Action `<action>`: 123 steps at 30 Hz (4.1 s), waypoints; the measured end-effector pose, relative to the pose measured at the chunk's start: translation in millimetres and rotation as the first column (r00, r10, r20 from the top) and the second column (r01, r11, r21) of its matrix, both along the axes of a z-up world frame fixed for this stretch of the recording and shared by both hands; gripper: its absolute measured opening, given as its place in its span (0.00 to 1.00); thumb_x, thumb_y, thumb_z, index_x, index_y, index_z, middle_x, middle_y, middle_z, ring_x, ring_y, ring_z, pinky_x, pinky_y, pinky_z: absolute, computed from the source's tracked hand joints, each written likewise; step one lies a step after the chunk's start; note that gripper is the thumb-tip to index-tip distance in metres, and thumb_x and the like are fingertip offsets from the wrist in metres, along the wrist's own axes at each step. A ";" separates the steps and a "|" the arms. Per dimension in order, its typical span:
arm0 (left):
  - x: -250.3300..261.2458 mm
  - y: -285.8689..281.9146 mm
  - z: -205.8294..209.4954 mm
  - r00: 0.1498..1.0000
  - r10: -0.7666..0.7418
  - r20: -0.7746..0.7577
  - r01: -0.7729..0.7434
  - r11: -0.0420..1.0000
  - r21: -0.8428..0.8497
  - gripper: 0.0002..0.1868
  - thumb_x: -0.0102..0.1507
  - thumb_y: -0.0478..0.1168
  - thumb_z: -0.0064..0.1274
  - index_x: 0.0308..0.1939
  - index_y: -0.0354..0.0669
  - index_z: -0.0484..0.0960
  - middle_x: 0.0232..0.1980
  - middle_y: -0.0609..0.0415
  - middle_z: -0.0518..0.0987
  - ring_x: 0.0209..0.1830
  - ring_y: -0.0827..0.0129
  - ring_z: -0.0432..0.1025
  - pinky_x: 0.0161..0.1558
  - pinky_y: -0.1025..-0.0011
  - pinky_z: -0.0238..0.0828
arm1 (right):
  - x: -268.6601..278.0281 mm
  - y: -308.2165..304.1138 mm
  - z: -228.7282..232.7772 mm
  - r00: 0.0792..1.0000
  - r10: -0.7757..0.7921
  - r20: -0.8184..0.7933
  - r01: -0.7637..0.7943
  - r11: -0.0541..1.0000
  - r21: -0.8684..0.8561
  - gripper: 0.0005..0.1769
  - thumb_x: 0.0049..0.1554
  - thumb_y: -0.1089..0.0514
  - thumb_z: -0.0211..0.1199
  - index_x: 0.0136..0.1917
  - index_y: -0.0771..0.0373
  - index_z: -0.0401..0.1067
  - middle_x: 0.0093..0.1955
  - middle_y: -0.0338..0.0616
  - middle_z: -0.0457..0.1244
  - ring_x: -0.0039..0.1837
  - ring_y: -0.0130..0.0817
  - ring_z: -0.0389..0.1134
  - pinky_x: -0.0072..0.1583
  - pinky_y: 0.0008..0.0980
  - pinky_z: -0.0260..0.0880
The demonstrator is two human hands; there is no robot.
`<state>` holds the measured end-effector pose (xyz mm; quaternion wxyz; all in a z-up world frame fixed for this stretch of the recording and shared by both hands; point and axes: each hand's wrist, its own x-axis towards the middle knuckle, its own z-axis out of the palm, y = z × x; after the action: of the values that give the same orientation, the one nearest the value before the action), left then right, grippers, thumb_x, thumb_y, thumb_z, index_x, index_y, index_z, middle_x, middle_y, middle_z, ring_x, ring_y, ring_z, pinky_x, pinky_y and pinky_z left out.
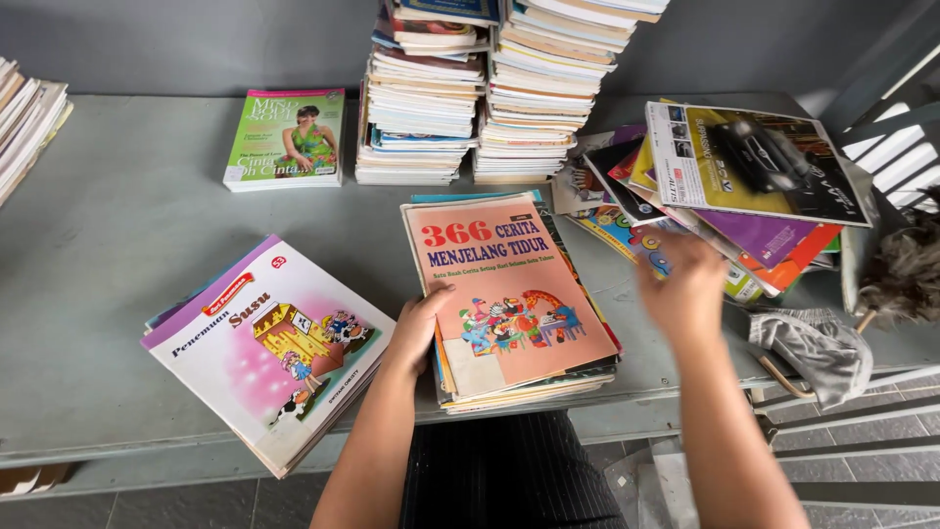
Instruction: Sorting and stacking books and magazines on library shelves.
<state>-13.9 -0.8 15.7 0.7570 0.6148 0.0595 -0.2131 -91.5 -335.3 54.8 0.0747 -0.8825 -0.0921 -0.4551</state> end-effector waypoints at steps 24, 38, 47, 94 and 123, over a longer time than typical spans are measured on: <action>8.1 0.7 -9.5 0.999 0.003 -0.050 -0.003 1.000 0.005 0.31 0.57 0.47 0.51 0.60 0.30 0.80 0.56 0.35 0.81 0.54 0.53 0.74 0.55 0.64 0.66 | -8.8 -197.6 129.9 0.964 -0.010 0.266 0.034 0.996 -0.085 0.20 0.64 0.87 0.41 0.66 0.86 0.64 0.61 0.73 0.64 0.59 0.61 0.70 0.58 0.47 0.72; 19.7 -0.3 -33.7 1.000 -0.016 0.012 0.016 1.000 -0.025 0.24 0.61 0.45 0.51 0.56 0.35 0.84 0.51 0.41 0.83 0.47 0.60 0.76 0.50 0.68 0.69 | -49.6 15.7 156.1 0.826 0.324 0.462 -0.543 0.233 0.807 0.20 0.80 0.70 0.47 0.74 0.45 0.60 0.71 0.55 0.65 0.68 0.41 0.71 0.74 0.43 0.81; 11.7 -0.8 -15.2 0.997 -0.013 -0.079 0.015 1.000 0.026 0.35 0.63 0.60 0.42 0.57 0.30 0.80 0.52 0.40 0.83 0.47 0.60 0.77 0.50 0.67 0.69 | -110.0 110.2 -51.5 0.870 0.489 -0.056 0.174 -0.199 0.964 0.14 0.58 0.71 0.59 0.58 0.75 0.73 0.41 0.56 0.66 0.34 0.40 0.65 0.34 0.36 0.65; 20.1 -1.7 -32.3 0.998 -0.067 0.017 0.067 0.997 -0.029 0.38 0.60 0.57 0.47 0.67 0.34 0.74 0.64 0.39 0.77 0.61 0.54 0.72 0.63 0.60 0.61 | -78.9 -30.8 111.1 0.978 0.038 0.204 -0.204 0.371 0.906 0.06 0.75 0.57 0.59 0.59 0.61 0.72 0.44 0.35 0.65 0.36 0.18 0.61 0.36 0.20 0.64; 5.9 2.5 -6.7 0.997 -0.073 -0.014 0.070 0.986 -0.148 0.29 0.63 0.50 0.50 0.56 0.23 0.77 0.39 0.39 0.82 0.33 0.61 0.75 0.40 0.68 0.70 | 46.6 -178.1 -10.3 0.688 -0.576 -0.441 0.573 0.804 -0.157 0.26 0.65 0.42 0.61 0.73 0.51 0.72 0.70 0.34 0.66 0.65 0.41 0.66 0.64 0.54 0.53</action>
<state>-8.0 1.7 9.1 0.7917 0.5567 0.0287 -0.2498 -44.9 -513.4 44.5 -0.0545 -0.9496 0.2078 -0.2285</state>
